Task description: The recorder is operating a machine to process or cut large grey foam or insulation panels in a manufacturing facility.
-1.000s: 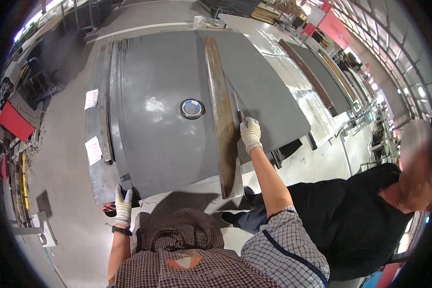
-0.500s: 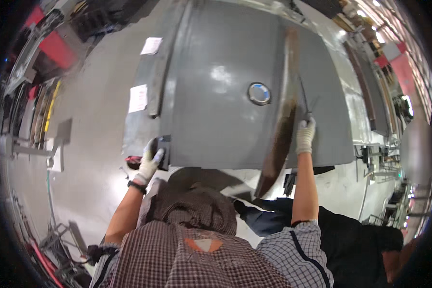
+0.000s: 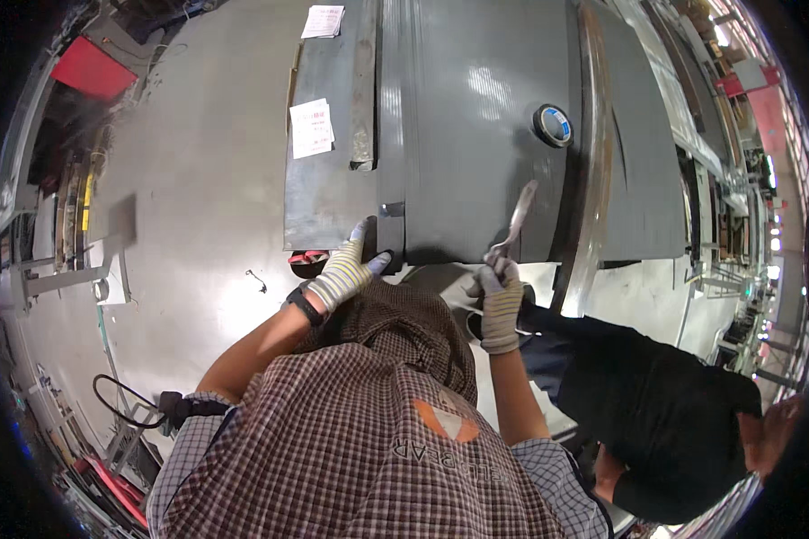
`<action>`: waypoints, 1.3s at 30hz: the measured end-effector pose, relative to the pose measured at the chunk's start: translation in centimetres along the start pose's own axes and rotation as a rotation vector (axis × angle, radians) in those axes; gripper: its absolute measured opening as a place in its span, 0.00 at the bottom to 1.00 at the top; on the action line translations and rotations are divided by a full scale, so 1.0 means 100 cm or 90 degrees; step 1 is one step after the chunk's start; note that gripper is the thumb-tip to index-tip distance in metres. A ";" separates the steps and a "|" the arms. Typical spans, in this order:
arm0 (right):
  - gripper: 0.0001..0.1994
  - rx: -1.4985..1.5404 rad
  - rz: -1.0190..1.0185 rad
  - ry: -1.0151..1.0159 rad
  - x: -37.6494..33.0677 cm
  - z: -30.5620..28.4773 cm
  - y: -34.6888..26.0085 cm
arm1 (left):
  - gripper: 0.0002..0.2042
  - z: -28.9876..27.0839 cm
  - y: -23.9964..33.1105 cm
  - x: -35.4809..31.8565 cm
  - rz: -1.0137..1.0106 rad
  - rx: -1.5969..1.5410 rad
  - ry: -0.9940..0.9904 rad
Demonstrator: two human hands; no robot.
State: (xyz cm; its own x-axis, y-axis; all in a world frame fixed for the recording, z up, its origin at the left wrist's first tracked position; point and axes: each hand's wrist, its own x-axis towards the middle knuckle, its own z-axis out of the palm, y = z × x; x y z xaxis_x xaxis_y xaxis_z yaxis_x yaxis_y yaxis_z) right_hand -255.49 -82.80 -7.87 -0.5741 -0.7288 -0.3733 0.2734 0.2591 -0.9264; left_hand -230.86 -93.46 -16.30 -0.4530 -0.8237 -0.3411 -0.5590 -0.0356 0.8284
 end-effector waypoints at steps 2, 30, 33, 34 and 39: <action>0.05 -0.077 0.024 0.009 -0.019 0.014 0.013 | 0.44 -0.012 0.001 -0.008 -0.082 0.014 -0.121; 0.11 -0.866 -0.498 0.322 0.160 0.028 0.000 | 0.38 -0.011 -0.009 0.026 0.039 0.228 -0.072; 0.11 -0.901 -0.483 0.317 0.163 0.029 0.005 | 0.28 -0.031 0.007 0.012 0.064 0.217 -0.162; 0.11 -0.889 -0.493 0.317 0.163 0.028 0.006 | 0.27 -0.042 0.029 0.007 0.106 0.146 -0.065; 0.11 -0.881 -0.472 0.315 0.163 0.025 0.005 | 0.29 -0.078 0.041 0.022 0.489 0.317 0.042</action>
State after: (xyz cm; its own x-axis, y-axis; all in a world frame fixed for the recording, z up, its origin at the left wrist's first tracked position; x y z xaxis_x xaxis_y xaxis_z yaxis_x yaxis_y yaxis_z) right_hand -262.81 -96.13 -14.35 -0.5076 -0.7535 0.4178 -0.8550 0.5005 -0.1362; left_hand -228.75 -99.83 -10.22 -0.7916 -0.5517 0.2626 -0.3626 0.7701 0.5248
